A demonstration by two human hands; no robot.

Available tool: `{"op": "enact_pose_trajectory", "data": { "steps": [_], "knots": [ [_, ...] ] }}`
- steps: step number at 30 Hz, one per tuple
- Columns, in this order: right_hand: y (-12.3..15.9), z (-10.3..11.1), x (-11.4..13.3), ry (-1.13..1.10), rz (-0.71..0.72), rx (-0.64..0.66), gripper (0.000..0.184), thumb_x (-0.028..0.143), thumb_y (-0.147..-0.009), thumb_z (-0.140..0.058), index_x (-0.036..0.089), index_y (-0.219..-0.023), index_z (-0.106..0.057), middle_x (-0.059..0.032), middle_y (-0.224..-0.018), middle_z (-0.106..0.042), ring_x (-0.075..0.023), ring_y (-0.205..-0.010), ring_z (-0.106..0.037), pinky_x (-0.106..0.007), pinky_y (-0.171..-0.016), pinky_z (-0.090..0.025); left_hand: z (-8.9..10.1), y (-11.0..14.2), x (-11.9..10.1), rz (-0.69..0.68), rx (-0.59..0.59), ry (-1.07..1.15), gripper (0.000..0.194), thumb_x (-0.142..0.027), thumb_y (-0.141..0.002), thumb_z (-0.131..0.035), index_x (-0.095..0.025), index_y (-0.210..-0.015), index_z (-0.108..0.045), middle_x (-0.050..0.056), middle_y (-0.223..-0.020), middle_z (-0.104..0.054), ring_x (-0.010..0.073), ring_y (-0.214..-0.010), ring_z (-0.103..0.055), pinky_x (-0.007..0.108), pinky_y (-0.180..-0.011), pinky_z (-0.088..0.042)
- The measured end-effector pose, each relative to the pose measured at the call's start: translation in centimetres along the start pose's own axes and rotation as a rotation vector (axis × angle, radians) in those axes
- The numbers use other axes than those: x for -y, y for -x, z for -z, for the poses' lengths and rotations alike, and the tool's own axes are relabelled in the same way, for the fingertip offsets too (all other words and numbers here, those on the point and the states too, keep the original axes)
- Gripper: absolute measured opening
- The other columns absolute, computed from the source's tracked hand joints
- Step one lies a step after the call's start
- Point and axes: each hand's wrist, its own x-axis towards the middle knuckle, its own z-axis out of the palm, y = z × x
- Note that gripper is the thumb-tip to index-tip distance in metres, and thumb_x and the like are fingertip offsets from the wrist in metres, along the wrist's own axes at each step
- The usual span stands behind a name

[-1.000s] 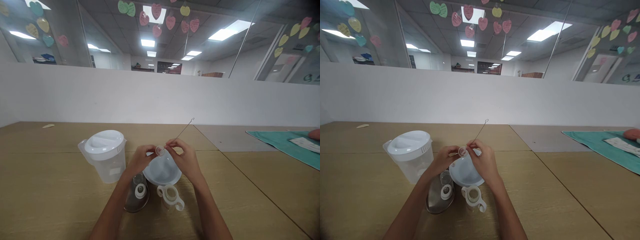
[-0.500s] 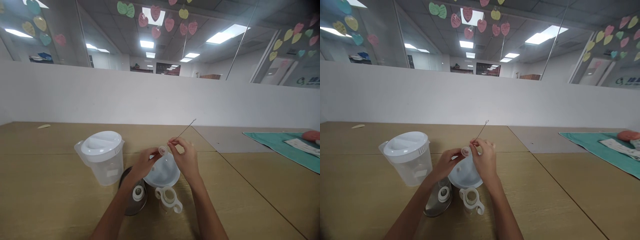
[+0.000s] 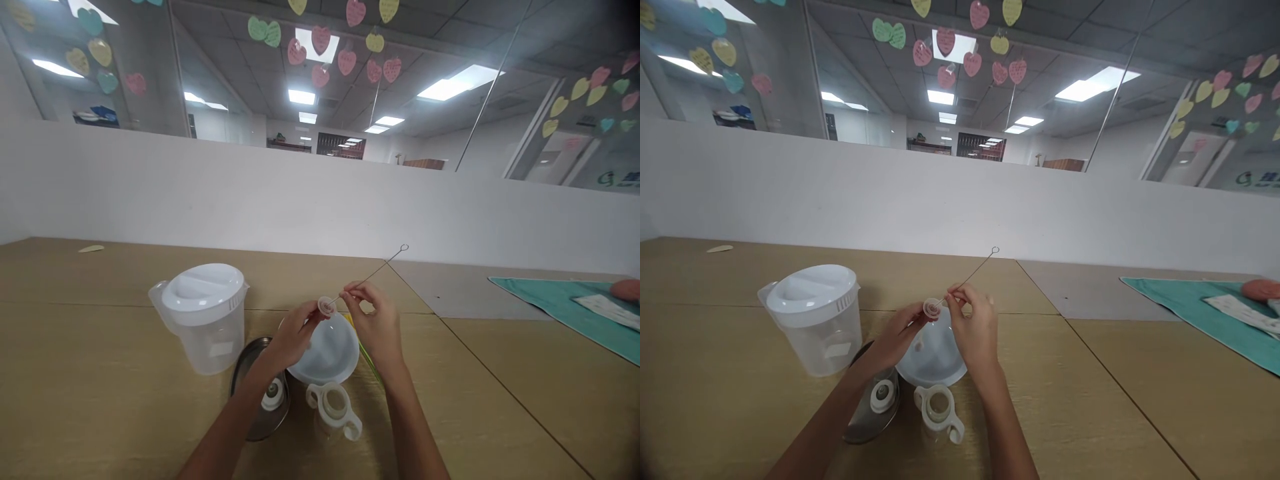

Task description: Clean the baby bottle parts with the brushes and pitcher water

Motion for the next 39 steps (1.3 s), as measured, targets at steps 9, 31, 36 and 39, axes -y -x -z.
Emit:
{"op": "enact_pose_trajectory", "data": {
  "steps": [9, 31, 36, 39],
  "knots": [
    [0.4, -0.4, 0.5, 0.109, 0.061, -0.012, 0.011, 0.029, -0.079, -0.054, 0.021, -0.078, -0.061, -0.0021, -0.085, -0.067, -0.0123, -0.057, -0.053, -0.029, -0.066, -0.042, -0.1, 0.2, 0.0, 0.004, -0.011, -0.085, 0.024, -0.026, -0.086, -0.036, -0.016, -0.091, -0.058, 0.005, -0.096, -0.062, 0.0164, -0.087, -0.054, 0.028, -0.080, -0.040],
    [0.9, -0.7, 0.8, 0.143, 0.054, 0.142, 0.014, 0.032, -0.076, -0.056, 0.022, -0.072, -0.065, -0.0017, -0.073, -0.067, -0.0143, -0.059, -0.054, -0.028, -0.063, -0.042, 0.1, 0.8, -1.2, -0.032, -0.001, -0.197, 0.022, -0.020, -0.085, -0.034, -0.017, -0.086, -0.055, 0.005, -0.088, -0.061, 0.0165, -0.082, -0.054, 0.030, -0.078, -0.042],
    [0.6, 0.5, 1.2, 0.010, -0.058, 0.160, 0.025, 0.040, -0.076, -0.057, 0.018, -0.083, -0.066, 0.0007, -0.059, -0.057, -0.0116, -0.051, -0.046, -0.024, -0.049, -0.036, 0.4, 0.6, -0.6, -0.047, 0.069, -0.327, 0.022, -0.017, -0.084, -0.037, -0.017, -0.085, -0.059, 0.006, -0.088, -0.062, 0.0179, -0.083, -0.054, 0.030, -0.079, -0.040],
    [0.8, 1.9, 2.0, -0.207, -0.118, -0.011, 0.039, 0.048, -0.084, -0.043, 0.015, -0.082, -0.064, 0.0024, -0.053, -0.047, -0.0092, -0.045, -0.041, -0.021, -0.043, -0.033, 0.5, 0.6, -0.2, -0.037, 0.106, -0.338, 0.023, -0.018, -0.085, -0.038, -0.018, -0.086, -0.061, 0.006, -0.088, -0.063, 0.0181, -0.082, -0.055, 0.030, -0.078, -0.040]
  ]
}}
